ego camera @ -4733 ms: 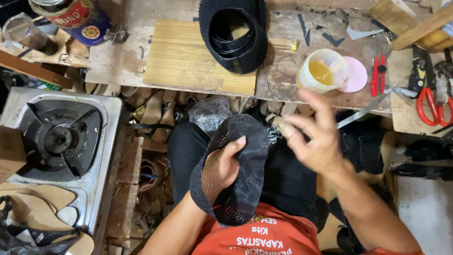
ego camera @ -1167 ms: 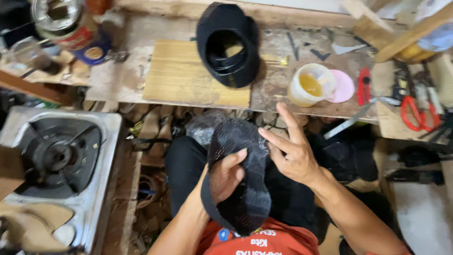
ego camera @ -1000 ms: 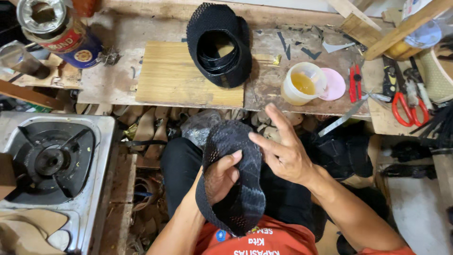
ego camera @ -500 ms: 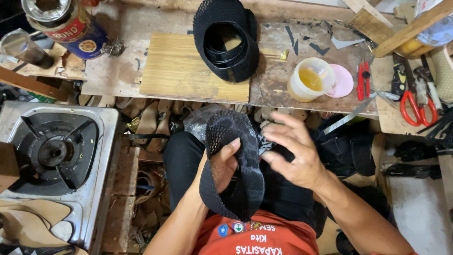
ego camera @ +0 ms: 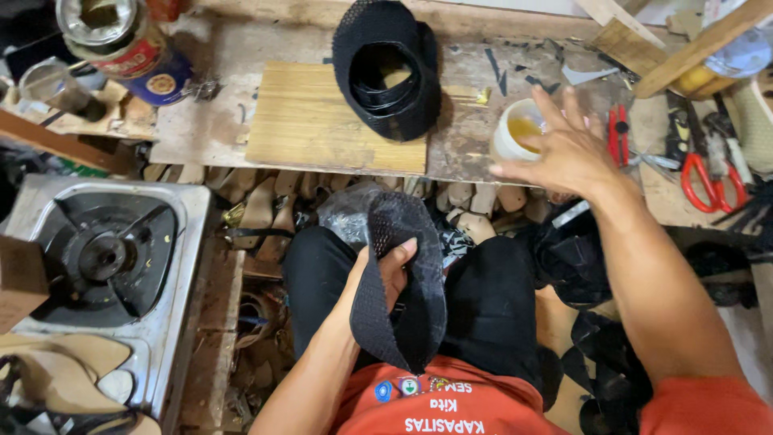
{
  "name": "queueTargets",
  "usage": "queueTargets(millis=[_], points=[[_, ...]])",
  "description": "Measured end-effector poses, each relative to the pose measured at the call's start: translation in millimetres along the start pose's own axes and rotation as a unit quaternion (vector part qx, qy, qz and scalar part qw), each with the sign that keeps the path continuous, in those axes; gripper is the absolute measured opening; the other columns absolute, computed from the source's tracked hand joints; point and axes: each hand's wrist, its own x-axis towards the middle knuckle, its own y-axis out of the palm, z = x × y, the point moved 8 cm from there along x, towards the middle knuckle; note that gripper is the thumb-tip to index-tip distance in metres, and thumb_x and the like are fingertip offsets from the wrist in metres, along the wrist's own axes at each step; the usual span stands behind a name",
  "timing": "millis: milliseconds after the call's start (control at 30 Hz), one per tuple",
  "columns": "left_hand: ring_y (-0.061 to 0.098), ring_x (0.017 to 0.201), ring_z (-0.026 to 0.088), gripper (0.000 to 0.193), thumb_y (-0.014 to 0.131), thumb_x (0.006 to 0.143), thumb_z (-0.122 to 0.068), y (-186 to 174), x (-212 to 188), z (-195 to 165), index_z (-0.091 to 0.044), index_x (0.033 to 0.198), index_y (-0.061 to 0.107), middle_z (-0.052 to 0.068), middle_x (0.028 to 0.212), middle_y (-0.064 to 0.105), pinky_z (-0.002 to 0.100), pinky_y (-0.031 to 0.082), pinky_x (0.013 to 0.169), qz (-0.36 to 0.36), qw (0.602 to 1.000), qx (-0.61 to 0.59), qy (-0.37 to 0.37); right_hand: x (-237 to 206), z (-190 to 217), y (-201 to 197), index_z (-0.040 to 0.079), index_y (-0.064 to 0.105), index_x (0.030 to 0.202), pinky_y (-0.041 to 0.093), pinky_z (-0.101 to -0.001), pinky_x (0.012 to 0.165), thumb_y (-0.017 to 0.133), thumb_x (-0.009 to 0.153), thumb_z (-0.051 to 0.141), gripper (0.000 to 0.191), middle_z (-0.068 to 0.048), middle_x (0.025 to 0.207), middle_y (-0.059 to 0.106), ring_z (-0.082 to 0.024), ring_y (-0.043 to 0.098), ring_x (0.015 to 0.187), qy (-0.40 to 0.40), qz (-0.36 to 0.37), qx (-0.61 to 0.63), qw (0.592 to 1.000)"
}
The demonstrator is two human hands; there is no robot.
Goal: The person applies a yellow liquid adhesive to the edges of a black shoe sole using their fingers, then presses the sole together to bond the edges. The person repeats the application and pressing steps multiple times on different sections of the sole.
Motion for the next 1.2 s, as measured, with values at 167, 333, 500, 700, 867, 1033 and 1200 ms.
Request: queueTargets(millis=[167, 333, 500, 700, 867, 1033, 1200], points=[[0.070, 0.085, 0.023, 0.018, 0.063, 0.097, -0.007, -5, -5, -10, 0.004, 0.111, 0.066, 0.011, 0.098, 0.071, 0.040, 0.060, 0.077, 0.007, 0.999, -0.048, 0.009, -28, -23, -5, 0.008, 0.080, 0.103, 0.036, -0.0469, 0.130, 0.088, 0.091, 0.038, 0.033, -0.013, 0.160, 0.050, -0.043, 0.040, 0.153, 0.030, -0.097, 0.071, 0.992], [0.070, 0.092, 0.022, 0.020, 0.062, 0.098, -0.006, 7, -2, -15, 0.003, 0.114, 0.066, 0.009, 0.103, 0.072, 0.041, 0.059, 0.082, 0.029, 0.997, -0.067, 0.009, -84, 20, 11, 0.008, 0.077, 0.103, 0.037, -0.0437, 0.129, 0.076, 0.091, 0.018, 0.015, -0.015, 0.159, 0.053, -0.036, 0.050, 0.151, 0.015, -0.082, 0.292, 0.953], [0.070, 0.099, 0.023, 0.023, 0.063, 0.099, -0.007, 24, -3, -17, 0.004, 0.119, 0.066, 0.011, 0.110, 0.072, 0.040, 0.059, 0.089, 0.066, 0.997, -0.050, 0.012, -119, 106, 27, 0.008, 0.069, 0.126, 0.031, -0.0502, 0.124, 0.078, 0.081, 0.009, 0.045, -0.031, 0.161, 0.028, -0.047, 0.033, 0.150, -0.134, -0.104, 0.338, 0.926], [0.070, 0.102, 0.021, 0.025, 0.063, 0.097, -0.005, 33, -10, -12, 0.001, 0.121, 0.065, 0.010, 0.112, 0.072, 0.039, 0.058, 0.090, 0.085, 0.995, -0.057, -0.019, -113, 95, 36, 0.012, 0.074, 0.123, 0.034, -0.0511, 0.126, 0.072, 0.082, -0.006, 0.045, -0.028, 0.163, 0.030, -0.047, 0.037, 0.152, -0.102, -0.134, 0.265, 0.949], [0.069, 0.099, 0.020, 0.022, 0.063, 0.100, -0.006, 27, -11, -13, 0.004, 0.120, 0.066, 0.010, 0.110, 0.072, 0.036, 0.057, 0.088, 0.072, 0.997, -0.012, -0.010, -119, 97, 22, 0.017, 0.076, 0.119, 0.034, -0.0498, 0.127, 0.074, 0.081, -0.005, 0.044, -0.021, 0.163, 0.032, -0.044, 0.037, 0.151, -0.179, -0.172, 0.229, 0.941], [0.070, 0.096, 0.019, 0.021, 0.062, 0.099, -0.006, 23, -10, -9, 0.002, 0.118, 0.066, 0.008, 0.107, 0.072, 0.037, 0.058, 0.085, 0.048, 0.999, -0.016, -0.014, -115, 100, 21, 0.012, 0.075, 0.121, 0.034, -0.0522, 0.127, 0.071, 0.079, -0.009, 0.048, -0.023, 0.159, 0.034, -0.044, 0.036, 0.151, -0.165, -0.170, 0.216, 0.947], [0.069, 0.101, 0.021, 0.021, 0.061, 0.097, -0.002, 15, -2, -23, 0.001, 0.117, 0.065, 0.008, 0.110, 0.070, 0.040, 0.057, 0.093, 0.051, 0.993, -0.082, 0.071, -117, 109, 16, 0.016, 0.073, 0.116, 0.040, -0.0482, 0.121, 0.069, 0.076, -0.012, 0.048, -0.021, 0.157, 0.039, -0.043, 0.045, 0.145, -0.157, -0.151, 0.279, 0.935]])
